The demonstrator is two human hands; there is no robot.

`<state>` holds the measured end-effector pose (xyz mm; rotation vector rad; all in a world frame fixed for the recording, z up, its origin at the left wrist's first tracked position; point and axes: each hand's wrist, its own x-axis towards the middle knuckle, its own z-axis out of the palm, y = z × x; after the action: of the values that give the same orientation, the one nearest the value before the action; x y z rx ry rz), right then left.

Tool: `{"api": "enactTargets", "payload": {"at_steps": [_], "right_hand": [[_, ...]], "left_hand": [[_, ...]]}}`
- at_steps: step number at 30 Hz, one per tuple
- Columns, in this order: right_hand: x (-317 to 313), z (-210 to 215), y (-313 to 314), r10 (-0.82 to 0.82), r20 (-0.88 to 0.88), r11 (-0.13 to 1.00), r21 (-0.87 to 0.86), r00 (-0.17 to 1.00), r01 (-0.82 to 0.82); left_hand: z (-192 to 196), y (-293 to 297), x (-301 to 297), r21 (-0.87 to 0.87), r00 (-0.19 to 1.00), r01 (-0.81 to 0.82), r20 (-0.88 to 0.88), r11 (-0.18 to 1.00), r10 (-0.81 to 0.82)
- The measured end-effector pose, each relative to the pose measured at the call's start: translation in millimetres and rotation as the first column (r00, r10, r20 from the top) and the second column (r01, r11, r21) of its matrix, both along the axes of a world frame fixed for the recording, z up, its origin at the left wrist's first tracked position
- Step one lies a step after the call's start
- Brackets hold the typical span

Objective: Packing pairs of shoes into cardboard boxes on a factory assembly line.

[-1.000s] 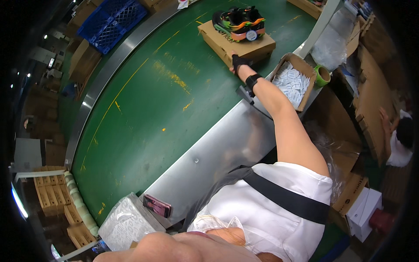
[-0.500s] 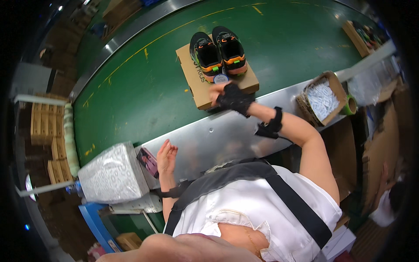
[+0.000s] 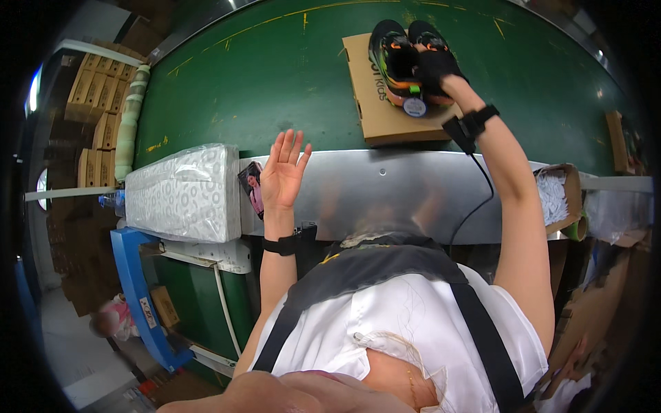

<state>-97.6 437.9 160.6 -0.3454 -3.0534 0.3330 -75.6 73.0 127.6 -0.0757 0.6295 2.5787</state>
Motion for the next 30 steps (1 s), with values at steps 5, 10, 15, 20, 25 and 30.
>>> {"api": "enactTargets", "payload": {"at_steps": [5, 10, 15, 20, 25, 30], "right_hand": [[66.9, -9.9, -25.0, 0.073, -0.263, 0.952, -0.270, 0.962, -0.146], [124.8, -8.4, -73.0, 0.256, -0.233, 0.706, -0.618, 0.938, -0.346], [152.7, -30.9, -115.4, 0.802, -0.318, 0.580, 0.211, 0.506, -0.787], [159.1, -46.6, -132.8, 0.766, 0.166, 0.637, -0.060, 0.621, -0.769], [152.7, -59.9, -114.6, 0.682, -0.099, 0.705, -0.172, 0.724, -0.688], [135.7, -50.7, -86.9, 0.341, -0.415, 0.885, -0.162, 0.844, -0.437]], "left_hand": [[5.3, -9.2, 0.3, 0.035, 0.999, -0.003, 0.034, 0.999, 0.001], [11.4, 1.7, -1.4, -0.328, 0.999, -0.035, -0.043, 0.944, 0.022], [34.2, 63.1, -8.4, -0.667, 0.920, -0.079, -0.336, 0.741, -0.204], [-32.5, 117.6, -35.4, -0.857, 0.808, -0.018, -0.316, 0.516, -0.497], [-47.0, 149.1, -52.0, -0.884, 0.695, -0.400, -0.464, 0.240, -0.550], [-93.6, 127.4, -98.3, -0.828, 0.741, -0.543, -0.392, -0.143, -0.545]]}}
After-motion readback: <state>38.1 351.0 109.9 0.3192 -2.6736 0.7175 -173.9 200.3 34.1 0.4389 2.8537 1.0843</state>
